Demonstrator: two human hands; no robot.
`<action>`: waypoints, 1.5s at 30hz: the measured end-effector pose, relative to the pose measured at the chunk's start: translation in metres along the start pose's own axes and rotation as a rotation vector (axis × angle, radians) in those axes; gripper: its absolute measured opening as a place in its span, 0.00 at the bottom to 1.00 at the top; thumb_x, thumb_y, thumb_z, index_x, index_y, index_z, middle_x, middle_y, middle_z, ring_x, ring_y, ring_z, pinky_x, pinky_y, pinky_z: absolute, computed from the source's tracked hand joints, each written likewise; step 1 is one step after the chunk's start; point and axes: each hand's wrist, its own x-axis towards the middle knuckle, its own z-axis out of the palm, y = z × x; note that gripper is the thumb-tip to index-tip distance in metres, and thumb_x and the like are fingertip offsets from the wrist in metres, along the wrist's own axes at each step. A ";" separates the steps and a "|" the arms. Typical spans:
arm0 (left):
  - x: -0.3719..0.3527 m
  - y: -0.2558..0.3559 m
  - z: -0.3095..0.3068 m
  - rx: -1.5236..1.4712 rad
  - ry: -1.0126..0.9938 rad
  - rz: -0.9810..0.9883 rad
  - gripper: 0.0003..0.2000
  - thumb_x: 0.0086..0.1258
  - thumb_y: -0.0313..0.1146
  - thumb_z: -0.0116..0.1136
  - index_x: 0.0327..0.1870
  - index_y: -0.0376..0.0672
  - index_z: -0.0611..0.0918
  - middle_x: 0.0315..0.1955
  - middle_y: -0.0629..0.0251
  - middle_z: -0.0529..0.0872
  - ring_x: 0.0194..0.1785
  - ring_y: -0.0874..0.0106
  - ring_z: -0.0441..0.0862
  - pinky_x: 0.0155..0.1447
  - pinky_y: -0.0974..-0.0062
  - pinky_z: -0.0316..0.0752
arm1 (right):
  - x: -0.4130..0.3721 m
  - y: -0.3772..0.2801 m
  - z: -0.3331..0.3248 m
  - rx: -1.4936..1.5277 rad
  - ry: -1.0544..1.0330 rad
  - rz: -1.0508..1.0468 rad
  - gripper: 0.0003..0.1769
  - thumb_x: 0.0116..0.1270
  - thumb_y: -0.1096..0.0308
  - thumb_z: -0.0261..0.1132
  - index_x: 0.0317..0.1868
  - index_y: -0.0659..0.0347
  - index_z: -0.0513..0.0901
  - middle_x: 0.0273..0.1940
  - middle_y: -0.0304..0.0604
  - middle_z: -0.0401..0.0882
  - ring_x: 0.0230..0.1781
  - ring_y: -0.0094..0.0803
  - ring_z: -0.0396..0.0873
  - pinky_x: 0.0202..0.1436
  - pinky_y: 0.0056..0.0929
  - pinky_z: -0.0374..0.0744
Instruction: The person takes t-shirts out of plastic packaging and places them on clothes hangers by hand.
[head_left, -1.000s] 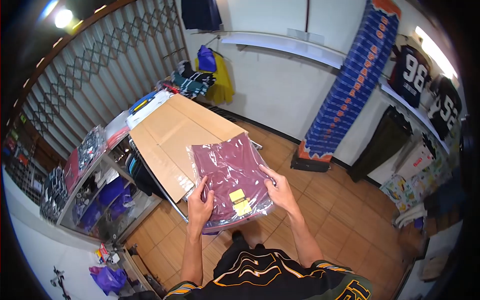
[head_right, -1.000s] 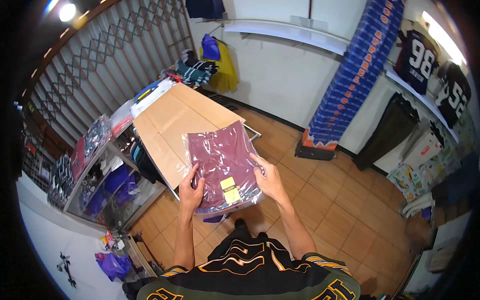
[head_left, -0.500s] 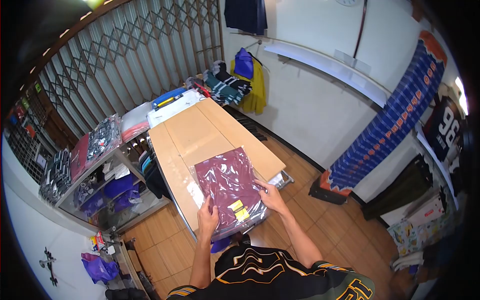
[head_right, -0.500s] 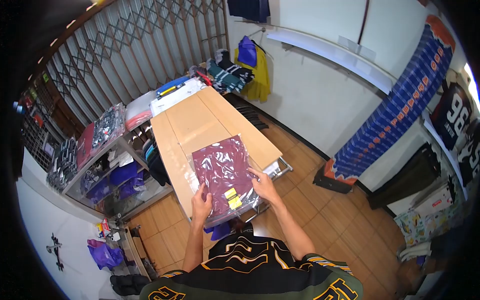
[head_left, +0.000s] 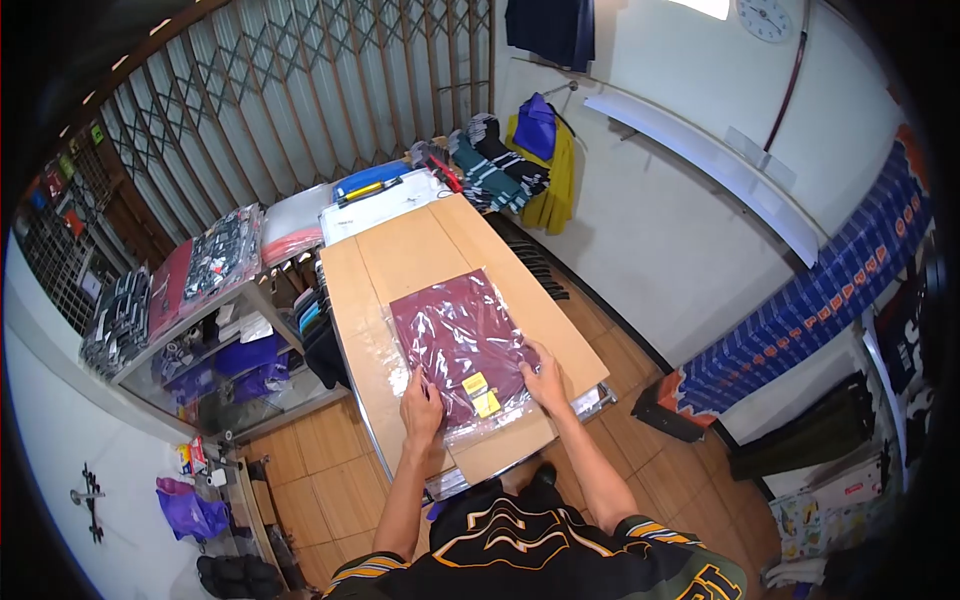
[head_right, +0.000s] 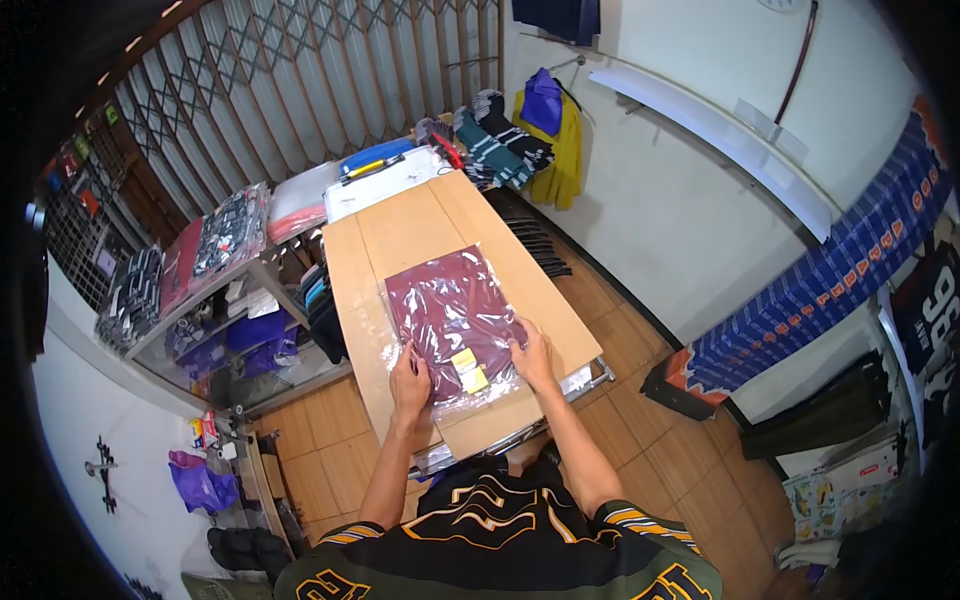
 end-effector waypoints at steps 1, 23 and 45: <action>0.007 0.003 0.001 0.003 0.024 0.007 0.22 0.70 0.29 0.54 0.65 0.30 0.76 0.58 0.37 0.80 0.61 0.45 0.79 0.66 0.57 0.73 | 0.007 0.004 0.004 0.031 0.037 -0.025 0.27 0.63 0.75 0.67 0.64 0.65 0.77 0.59 0.58 0.81 0.63 0.46 0.79 0.67 0.38 0.74; 0.025 0.032 -0.010 -0.115 0.157 -0.024 0.32 0.62 0.27 0.65 0.69 0.30 0.69 0.55 0.35 0.82 0.59 0.49 0.82 0.63 0.59 0.75 | -0.031 0.035 0.001 0.850 0.066 0.550 0.14 0.75 0.73 0.59 0.55 0.75 0.76 0.47 0.50 0.82 0.45 0.33 0.84 0.48 0.31 0.88; -0.015 0.069 0.097 -0.530 -0.382 0.208 0.17 0.69 0.23 0.67 0.57 0.36 0.81 0.39 0.58 0.91 0.42 0.75 0.88 0.46 0.78 0.82 | -0.037 0.028 0.009 0.645 0.107 0.398 0.08 0.76 0.70 0.63 0.44 0.68 0.80 0.40 0.44 0.86 0.40 0.27 0.86 0.45 0.24 0.85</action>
